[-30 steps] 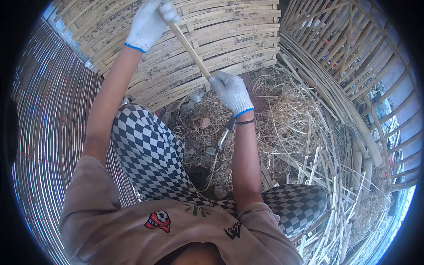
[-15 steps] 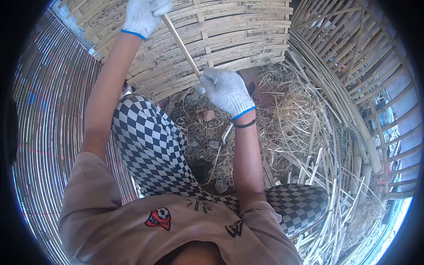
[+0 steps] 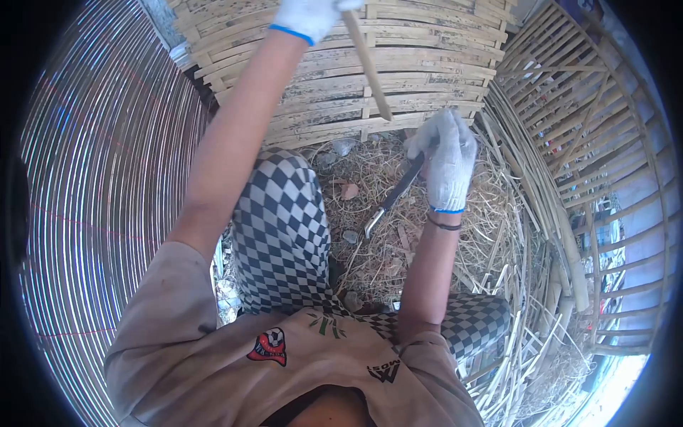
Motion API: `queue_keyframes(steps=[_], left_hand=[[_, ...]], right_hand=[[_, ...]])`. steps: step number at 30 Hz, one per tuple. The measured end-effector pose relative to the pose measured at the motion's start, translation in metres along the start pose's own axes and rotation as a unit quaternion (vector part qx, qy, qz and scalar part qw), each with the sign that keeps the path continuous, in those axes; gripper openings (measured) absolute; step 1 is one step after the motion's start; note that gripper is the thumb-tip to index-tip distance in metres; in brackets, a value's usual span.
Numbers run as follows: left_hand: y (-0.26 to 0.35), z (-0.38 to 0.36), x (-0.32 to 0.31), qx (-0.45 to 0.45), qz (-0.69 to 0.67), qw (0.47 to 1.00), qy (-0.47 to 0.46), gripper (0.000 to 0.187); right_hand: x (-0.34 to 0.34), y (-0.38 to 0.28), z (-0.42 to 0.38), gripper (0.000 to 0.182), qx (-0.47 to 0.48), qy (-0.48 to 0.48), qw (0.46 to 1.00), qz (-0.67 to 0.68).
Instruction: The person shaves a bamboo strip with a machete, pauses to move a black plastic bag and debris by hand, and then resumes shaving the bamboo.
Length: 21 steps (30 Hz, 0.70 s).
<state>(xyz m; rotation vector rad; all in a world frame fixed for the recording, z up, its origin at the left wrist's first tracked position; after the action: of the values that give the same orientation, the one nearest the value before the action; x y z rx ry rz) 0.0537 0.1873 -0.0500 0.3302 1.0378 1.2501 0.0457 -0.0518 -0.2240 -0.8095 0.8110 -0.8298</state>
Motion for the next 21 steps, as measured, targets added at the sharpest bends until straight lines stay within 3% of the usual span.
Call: queue_keyframes(steps=[2, 3, 4, 5, 6, 7, 8, 9, 10, 12, 14, 16, 17, 18, 19, 20, 21], left_hand=[[-0.013, 0.002, -0.025, 0.044, -0.049, 0.995, -0.07, 0.045], [0.001, -0.01, -0.048, 0.057, -0.071, 0.992, -0.092, 0.047], [-0.007, -0.011, -0.062, 0.062, -0.091, 0.989, -0.096, 0.05], [-0.015, -0.006, -0.064, 0.027, -0.044, 0.991, -0.126, 0.046], [-0.042, 0.009, -0.074, 0.02, -0.165, 0.953, -0.253, 0.028], [-0.068, 0.021, -0.082, 0.043, -0.271, 0.885, -0.377, 0.022], [-0.042, -0.001, -0.081, -0.05, -0.104, 0.947, -0.3, 0.019], [-0.014, -0.026, -0.08, -0.11, 0.08, 0.97, -0.202, 0.02], [0.004, -0.044, -0.082, -0.216, 0.278, 0.922, -0.161, 0.023], [0.002, -0.059, -0.085, -0.176, 0.237, 0.948, -0.119, 0.026], [-0.008, -0.077, -0.083, -0.03, 0.14, 0.976, -0.162, 0.036], [-0.008, -0.096, -0.074, -0.066, 0.242, 0.954, -0.165, 0.046], [-0.01, -0.103, -0.067, -0.082, 0.291, 0.939, -0.165, 0.052], [-0.009, -0.111, -0.042, -0.079, 0.306, 0.938, -0.144, 0.058], [-0.007, -0.125, -0.007, -0.074, 0.32, 0.936, -0.124, 0.065], [-0.01, -0.135, 0.037, -0.087, 0.332, 0.935, -0.086, 0.073], [-0.019, -0.151, 0.093, -0.144, 0.417, 0.895, 0.068, 0.069]], right_hand=[[-0.009, -0.024, 0.006, 0.033, 0.103, 0.083, 0.942, -0.309], [-0.016, -0.032, 0.002, 0.046, 0.083, 0.074, 0.917, -0.382], [-0.012, -0.027, 0.006, 0.047, 0.116, 0.053, 0.889, -0.441], [0.0, -0.014, 0.011, 0.051, 0.06, 0.0, 0.932, -0.357], [0.007, -0.005, 0.011, 0.056, 0.004, -0.054, 0.961, -0.27], [0.008, -0.006, 0.005, 0.063, -0.069, -0.096, 0.945, -0.306], [0.006, -0.006, -0.006, 0.07, -0.138, -0.138, 0.919, -0.342], [0.0, -0.006, -0.016, 0.075, -0.114, -0.147, 0.929, -0.319], [-0.006, -0.006, -0.029, 0.08, -0.092, -0.155, 0.938, -0.296], [-0.005, 0.002, -0.046, 0.081, -0.1, -0.144, 0.939, -0.295], [0.01, 0.009, -0.064, 0.056, -0.123, -0.075, 0.932, -0.333], [0.027, 0.018, -0.077, 0.031, -0.115, 0.022, 0.934, -0.336], [0.029, 0.018, -0.082, 0.027, -0.111, 0.038, 0.959, -0.258], [0.031, 0.019, -0.084, 0.033, -0.108, 0.056, 0.977, -0.178], [0.044, 0.02, -0.088, 0.04, -0.102, 0.124, 0.969, -0.187], [0.077, 0.028, -0.094, 0.04, -0.095, 0.161, 0.976, -0.108], [0.09, 0.025, -0.103, 0.041, -0.091, 0.203, 0.966, -0.133]])
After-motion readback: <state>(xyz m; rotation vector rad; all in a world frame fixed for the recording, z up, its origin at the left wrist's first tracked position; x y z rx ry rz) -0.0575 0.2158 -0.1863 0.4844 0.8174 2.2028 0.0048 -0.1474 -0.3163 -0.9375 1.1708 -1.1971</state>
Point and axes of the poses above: each hand's wrist, its own z-axis towards the middle knuckle, its own x-axis out of the back of the hand, y = z × x, the point moved 6 cm from there along z, towards the middle knuckle, and after that the axes turned 2 degrees about z, right-handed, at the moved point
